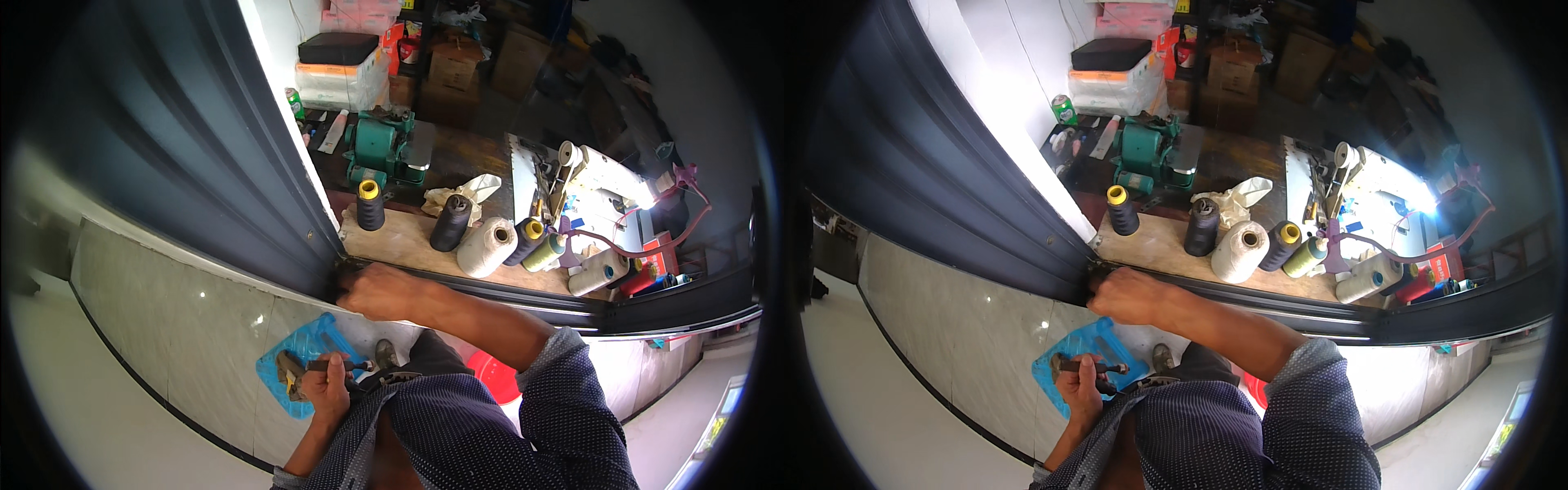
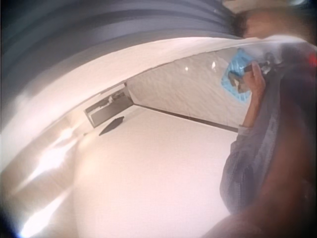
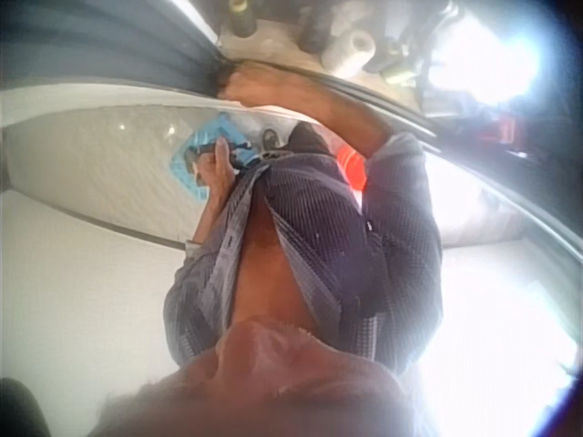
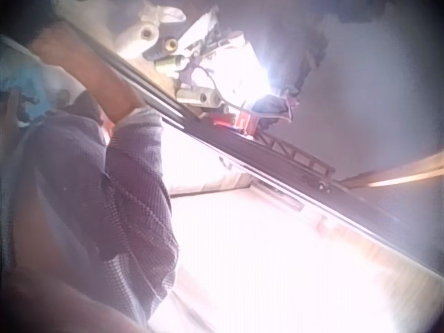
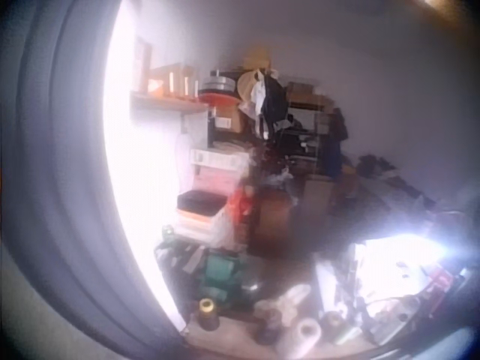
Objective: The person uses a screwdriver to work on the lower track of a window frame, repeatedly inserting and turning the tool. They move a blue stool and a red bucket to adjust their position, then continue manipulating the window track with the screwdriver.
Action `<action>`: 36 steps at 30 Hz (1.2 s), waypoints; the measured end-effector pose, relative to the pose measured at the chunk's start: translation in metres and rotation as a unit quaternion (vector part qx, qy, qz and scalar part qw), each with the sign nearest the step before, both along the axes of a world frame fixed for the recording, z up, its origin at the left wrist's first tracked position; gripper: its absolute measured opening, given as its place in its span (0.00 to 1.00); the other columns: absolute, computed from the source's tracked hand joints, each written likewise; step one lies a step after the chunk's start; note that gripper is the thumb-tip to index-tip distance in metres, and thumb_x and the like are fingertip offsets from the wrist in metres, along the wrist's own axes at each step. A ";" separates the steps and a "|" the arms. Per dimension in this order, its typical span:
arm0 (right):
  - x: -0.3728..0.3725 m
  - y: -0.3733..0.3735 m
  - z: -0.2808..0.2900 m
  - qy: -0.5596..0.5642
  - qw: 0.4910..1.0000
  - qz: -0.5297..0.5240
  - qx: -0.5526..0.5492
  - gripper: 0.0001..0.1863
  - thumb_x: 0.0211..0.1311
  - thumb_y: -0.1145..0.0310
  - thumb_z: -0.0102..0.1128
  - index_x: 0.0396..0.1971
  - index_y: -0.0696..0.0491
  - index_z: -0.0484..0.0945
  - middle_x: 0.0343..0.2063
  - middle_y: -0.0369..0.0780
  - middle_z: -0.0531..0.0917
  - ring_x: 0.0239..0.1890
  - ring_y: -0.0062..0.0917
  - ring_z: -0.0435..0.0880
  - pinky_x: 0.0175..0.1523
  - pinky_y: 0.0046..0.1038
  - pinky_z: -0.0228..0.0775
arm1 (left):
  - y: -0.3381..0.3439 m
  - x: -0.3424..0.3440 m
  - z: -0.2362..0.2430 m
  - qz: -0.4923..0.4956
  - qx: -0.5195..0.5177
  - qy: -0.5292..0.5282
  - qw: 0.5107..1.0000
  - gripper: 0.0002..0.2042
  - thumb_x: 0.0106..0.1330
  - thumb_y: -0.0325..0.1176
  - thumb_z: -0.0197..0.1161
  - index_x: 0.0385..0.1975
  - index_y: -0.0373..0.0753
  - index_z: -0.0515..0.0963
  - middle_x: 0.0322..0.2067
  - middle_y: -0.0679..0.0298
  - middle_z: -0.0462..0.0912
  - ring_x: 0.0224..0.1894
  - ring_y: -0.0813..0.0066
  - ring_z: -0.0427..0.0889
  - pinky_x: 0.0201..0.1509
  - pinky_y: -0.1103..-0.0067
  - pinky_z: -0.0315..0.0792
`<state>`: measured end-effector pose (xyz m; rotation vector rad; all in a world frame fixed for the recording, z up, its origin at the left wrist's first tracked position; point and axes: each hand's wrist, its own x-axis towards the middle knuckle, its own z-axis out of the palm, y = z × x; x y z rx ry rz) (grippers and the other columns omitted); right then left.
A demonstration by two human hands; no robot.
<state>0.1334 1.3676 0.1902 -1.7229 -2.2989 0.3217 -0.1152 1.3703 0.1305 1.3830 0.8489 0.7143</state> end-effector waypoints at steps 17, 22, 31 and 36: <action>-0.001 0.007 0.003 -0.023 0.999 0.023 -0.001 0.04 0.46 0.75 0.62 0.24 0.54 0.83 0.22 0.45 0.82 0.32 0.42 0.87 0.33 0.42 0.78 | 0.003 0.017 -0.007 0.008 0.024 -0.005 1.000 0.16 0.75 0.38 0.59 0.33 0.29 0.82 0.27 0.61 0.84 0.24 0.80 0.78 0.29 0.81 0.71; 0.001 0.001 -0.006 0.006 0.998 0.018 0.052 0.03 0.45 0.75 0.62 0.23 0.57 0.79 0.27 0.47 0.81 0.32 0.41 0.86 0.32 0.40 0.79 | 0.004 0.020 -0.007 -0.015 0.035 0.011 0.999 0.16 0.75 0.37 0.58 0.32 0.29 0.81 0.28 0.61 0.85 0.24 0.80 0.78 0.29 0.81 0.71; 0.004 -0.002 -0.010 -0.002 0.996 0.036 0.076 0.04 0.46 0.74 0.61 0.23 0.58 0.78 0.30 0.46 0.81 0.36 0.39 0.85 0.35 0.38 0.80 | 0.004 0.016 -0.011 0.015 0.036 -0.001 0.999 0.15 0.75 0.36 0.58 0.32 0.29 0.81 0.29 0.61 0.85 0.24 0.80 0.78 0.28 0.81 0.71; 0.005 -0.002 -0.008 0.006 0.995 0.041 0.093 0.04 0.46 0.74 0.61 0.24 0.58 0.79 0.29 0.46 0.80 0.35 0.39 0.85 0.34 0.37 0.79 | 0.005 0.016 -0.014 0.008 0.040 -0.001 0.999 0.15 0.75 0.36 0.58 0.32 0.30 0.81 0.28 0.62 0.84 0.24 0.81 0.78 0.28 0.81 0.70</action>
